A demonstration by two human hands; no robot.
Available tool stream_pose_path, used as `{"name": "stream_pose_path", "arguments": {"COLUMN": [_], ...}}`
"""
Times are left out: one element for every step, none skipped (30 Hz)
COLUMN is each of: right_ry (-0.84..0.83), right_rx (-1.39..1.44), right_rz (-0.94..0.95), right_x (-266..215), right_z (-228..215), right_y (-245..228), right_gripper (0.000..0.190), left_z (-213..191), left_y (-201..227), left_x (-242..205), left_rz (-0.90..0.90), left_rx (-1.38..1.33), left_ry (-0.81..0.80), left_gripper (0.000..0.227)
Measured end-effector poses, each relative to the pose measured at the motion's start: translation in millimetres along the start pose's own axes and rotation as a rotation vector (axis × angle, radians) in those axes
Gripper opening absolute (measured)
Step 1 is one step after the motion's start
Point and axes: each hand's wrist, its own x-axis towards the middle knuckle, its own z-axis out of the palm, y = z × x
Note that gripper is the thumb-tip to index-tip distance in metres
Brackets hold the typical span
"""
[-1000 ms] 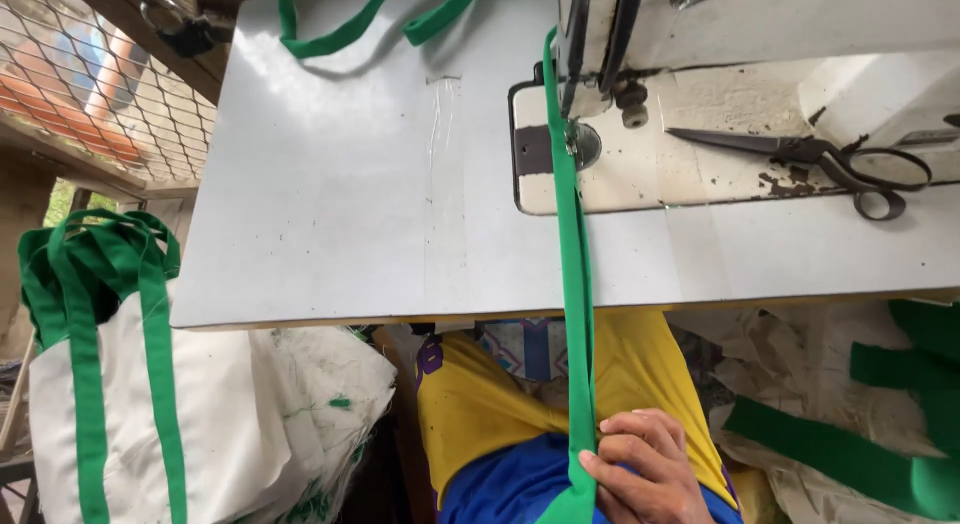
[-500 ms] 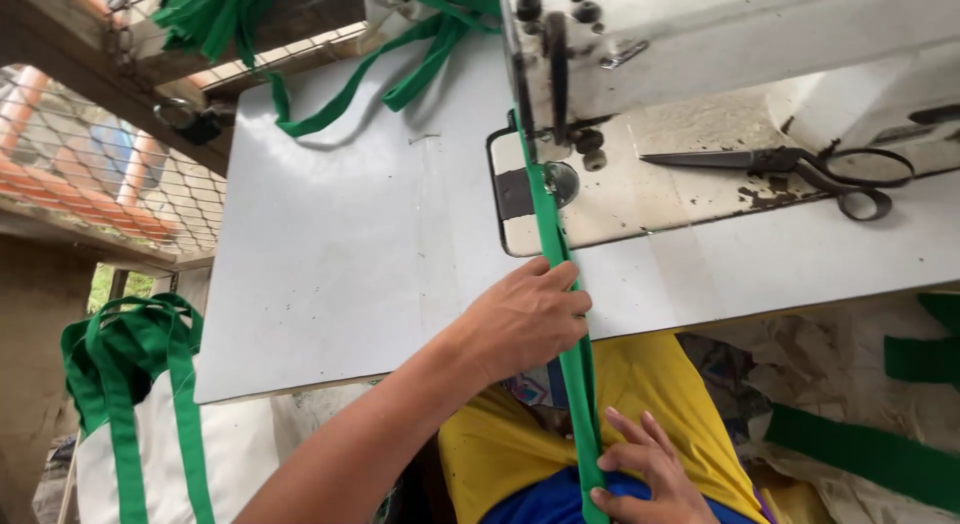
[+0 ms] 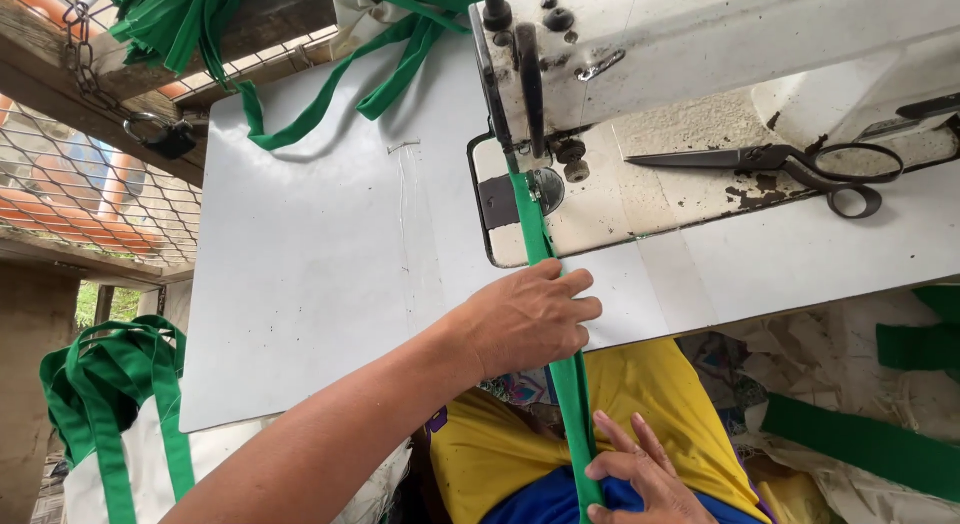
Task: Sewing green fabric straps using an industrial sewing machine on a factory floor
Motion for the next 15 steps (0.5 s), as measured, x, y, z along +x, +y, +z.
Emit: {"name": "stream_pose_path", "arguments": {"right_ry": [0.057, 0.114, 0.119, 0.139, 0.159, 0.163, 0.203, 0.243, 0.245, 0.173, 0.1, 0.103, 0.127, 0.152, 0.15], "right_rx": [-0.049, -0.099, -0.1, -0.098, -0.097, -0.097, -0.187, -0.276, -0.277, -0.396, -0.514, -0.516, -0.551, -0.586, -0.585], "right_rz": [-0.1, -0.2, -0.199, -0.271, -0.341, -0.339, -0.364, -0.388, -0.387, -0.401, -0.413, -0.413, -0.46, -0.507, -0.502], "right_x": [0, 1, 1, 1, 0, -3, -4, -5, -4, -3, -2, 1, 4, 6, 10], "right_z": [2, 4, 2, 0, -2, -3, -5, -6, -6, -6, -5, -7, -9, -11, -20], "right_y": [2, 4, -5, -13, -22, -34, -46, -59, -50, -41, -31, -29, -26, -23, -33], "right_gripper": [0.036, 0.038, 0.038, 0.035, 0.033, 0.033, 0.039, 0.063, 0.063, 0.057, 0.056, 0.056, 0.034, 0.017, 0.017], "left_z": [-2, -4, -1, 3, 6, 6, 4, 3, 5, 6, 7, 12, 16, 20, 21], "left_y": [-1, -2, -3, -3, -3, -2, -2, -2, -2, -1, -1, 0, 1, 1, 2], "left_x": [1, 2, 1, 0, -1, -2, -4, -6, -8, -11, -14, -15, -15, -16, -15], "left_rz": [0.02, 0.04, 0.044, 0.061, 0.079, 0.083, 0.092, 0.102, 0.104, 0.092, 0.08, 0.082, 0.074, 0.065, 0.066], "left_rx": [-0.006, -0.012, -0.011, -0.04, -0.07, -0.071, -0.071, -0.071, -0.07, -0.108, -0.145, -0.142, -0.149, -0.157, -0.162], "left_ry": [0.006, 0.011, 0.013, 0.053, 0.093, 0.096, 0.071, 0.046, 0.048, 0.063, 0.077, 0.079, 0.11, 0.142, 0.143], "left_gripper": [0.032, 0.033, 0.033, 0.032, 0.032, 0.032, 0.032, 0.032, 0.032, 0.031, 0.031, 0.031, 0.027, 0.024, 0.024]}}
